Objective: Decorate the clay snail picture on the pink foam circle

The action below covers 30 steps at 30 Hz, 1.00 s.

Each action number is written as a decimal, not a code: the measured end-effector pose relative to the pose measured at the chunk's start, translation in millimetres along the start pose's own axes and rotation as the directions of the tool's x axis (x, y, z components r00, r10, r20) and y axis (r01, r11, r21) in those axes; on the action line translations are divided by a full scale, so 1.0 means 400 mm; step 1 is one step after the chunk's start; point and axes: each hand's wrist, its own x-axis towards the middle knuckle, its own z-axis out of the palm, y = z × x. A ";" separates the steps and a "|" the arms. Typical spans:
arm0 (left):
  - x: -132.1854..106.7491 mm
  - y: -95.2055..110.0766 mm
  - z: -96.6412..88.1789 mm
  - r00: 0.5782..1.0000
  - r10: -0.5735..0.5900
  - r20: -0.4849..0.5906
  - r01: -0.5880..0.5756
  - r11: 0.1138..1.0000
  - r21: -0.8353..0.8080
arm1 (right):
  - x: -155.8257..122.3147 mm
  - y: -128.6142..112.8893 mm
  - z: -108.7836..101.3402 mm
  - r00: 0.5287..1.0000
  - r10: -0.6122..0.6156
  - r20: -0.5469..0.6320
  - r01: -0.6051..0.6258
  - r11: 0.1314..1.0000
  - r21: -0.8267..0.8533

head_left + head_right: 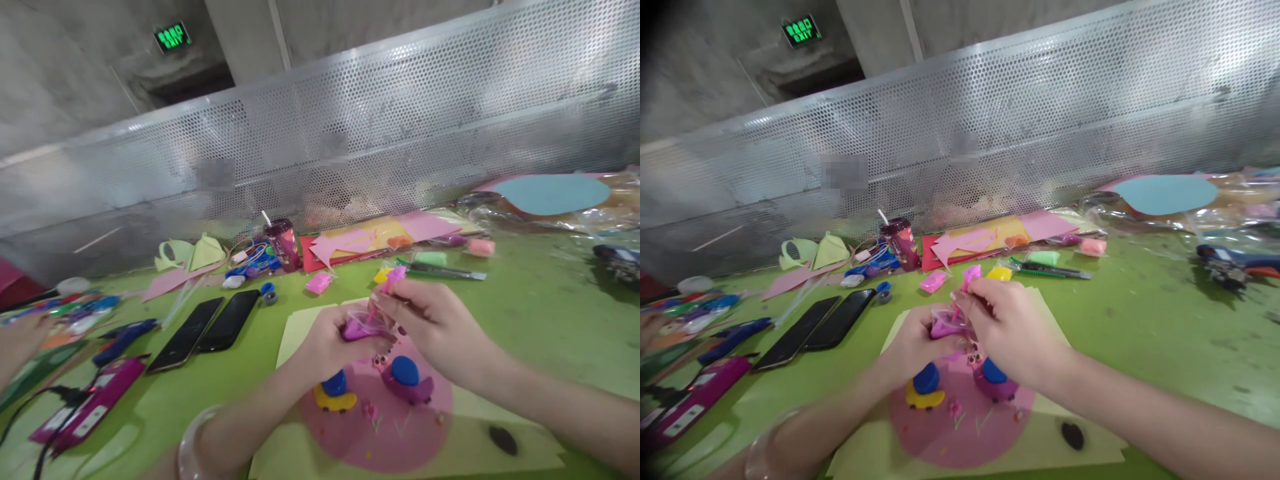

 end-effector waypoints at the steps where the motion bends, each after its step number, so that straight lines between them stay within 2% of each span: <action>1: 0.000 -0.001 -0.001 1.000 0.003 0.000 -0.003 1.000 0.004 | 0.004 -0.002 0.002 0.999 0.029 0.019 -0.030 0.999 0.027; 3: 0.000 -0.004 -0.003 1.000 0.007 -0.009 -0.007 1.000 0.009 | 0.007 -0.002 0.006 0.999 0.031 0.032 -0.033 0.996 0.077; 7: -0.002 -0.008 -0.004 0.999 0.012 -0.053 -0.011 1.000 0.013 | -0.003 0.008 0.010 0.993 -0.105 -0.058 0.111 0.987 0.120; 11: -0.007 -0.012 -0.004 0.998 0.010 -0.056 -0.008 1.000 0.027 | -0.019 0.009 -0.001 0.955 -0.229 -0.187 0.259 0.954 0.154; 14: -0.004 -0.021 -0.011 0.997 0.005 -0.074 -0.003 0.999 0.035 | -0.019 0.002 -0.015 0.922 -0.252 -0.293 0.303 0.942 0.142; 16: -0.001 -0.025 -0.016 0.996 0.013 -0.089 -0.010 0.999 0.037 | -0.016 -0.001 -0.022 0.907 -0.276 -0.319 0.315 0.946 0.077; 21: 0.002 -0.019 -0.013 0.994 0.047 -0.098 -0.044 0.998 0.038 | -0.017 -0.001 -0.023 0.867 -0.437 -0.240 0.425 0.899 -0.106; 26: -0.005 -0.017 -0.013 0.993 0.043 -0.111 -0.038 0.998 0.050 | -0.023 0.004 -0.019 0.850 -0.502 -0.157 0.487 0.864 -0.125; 28: -0.005 -0.019 -0.016 0.992 0.034 -0.119 -0.028 0.998 0.055 | -0.023 0.008 -0.015 0.876 -0.466 -0.124 0.459 0.885 -0.080; 30: -0.003 -0.019 -0.016 0.991 0.026 -0.131 -0.019 0.998 0.058 | -0.020 0.011 -0.010 0.931 -0.344 -0.119 0.347 0.938 0.006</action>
